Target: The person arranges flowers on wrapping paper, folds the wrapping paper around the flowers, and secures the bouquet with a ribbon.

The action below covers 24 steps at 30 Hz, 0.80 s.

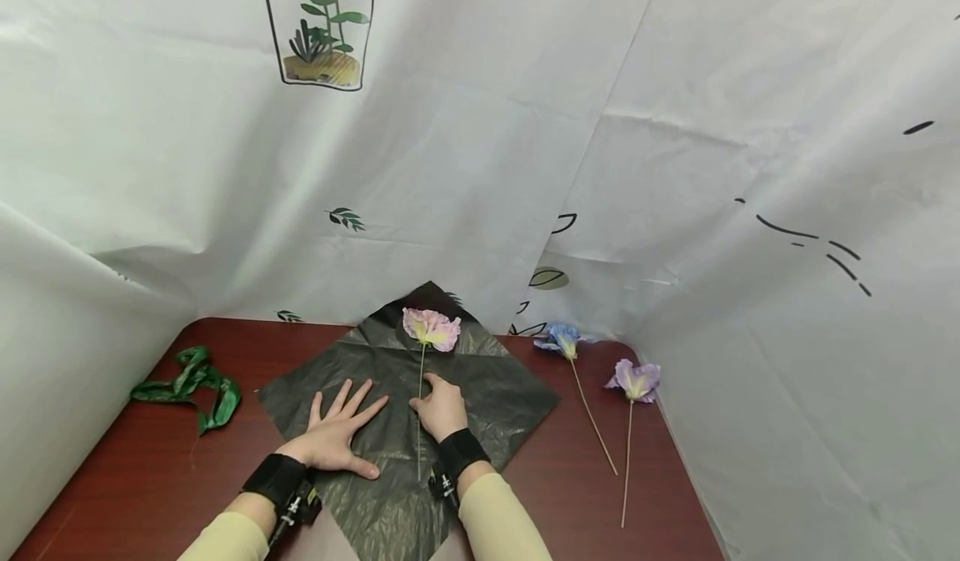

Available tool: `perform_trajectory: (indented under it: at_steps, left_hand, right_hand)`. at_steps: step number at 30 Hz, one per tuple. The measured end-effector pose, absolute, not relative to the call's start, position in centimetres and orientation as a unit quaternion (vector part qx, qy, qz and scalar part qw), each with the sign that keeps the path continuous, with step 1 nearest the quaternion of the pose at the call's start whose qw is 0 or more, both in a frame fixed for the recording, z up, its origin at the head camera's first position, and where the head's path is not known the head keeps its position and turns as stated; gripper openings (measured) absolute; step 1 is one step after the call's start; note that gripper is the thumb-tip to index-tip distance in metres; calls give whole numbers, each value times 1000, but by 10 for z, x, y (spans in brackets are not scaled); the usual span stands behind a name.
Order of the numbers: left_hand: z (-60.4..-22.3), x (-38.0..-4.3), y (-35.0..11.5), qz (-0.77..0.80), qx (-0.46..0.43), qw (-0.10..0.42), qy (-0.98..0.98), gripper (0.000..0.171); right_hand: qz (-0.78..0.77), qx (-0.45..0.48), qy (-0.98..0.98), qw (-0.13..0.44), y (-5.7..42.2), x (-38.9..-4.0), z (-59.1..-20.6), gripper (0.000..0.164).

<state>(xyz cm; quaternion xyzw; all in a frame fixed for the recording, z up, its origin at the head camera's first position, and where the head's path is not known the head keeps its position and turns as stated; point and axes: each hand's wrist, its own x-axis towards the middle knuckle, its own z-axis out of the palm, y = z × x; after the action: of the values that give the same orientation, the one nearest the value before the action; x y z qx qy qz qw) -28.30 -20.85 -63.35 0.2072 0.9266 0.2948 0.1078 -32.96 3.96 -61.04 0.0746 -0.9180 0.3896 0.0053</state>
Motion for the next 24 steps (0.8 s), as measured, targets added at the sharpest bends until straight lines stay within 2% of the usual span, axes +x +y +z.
perform_trajectory:
  at_steps: [10,17,24]
  left_hand:
    - [-633,-284,-209,299,206,115,925,131]
    - [-634,-284,-210,295,207,104,927,131]
    - [-636,-283,-210,297,209,107,926,132]
  right_hand:
    - [383,76,-921,14,41,-342,-635,54]
    - [377,71,-924,12,39,-341,-630,55]
    - [384,49,-922,25,41,-346,-643,38]
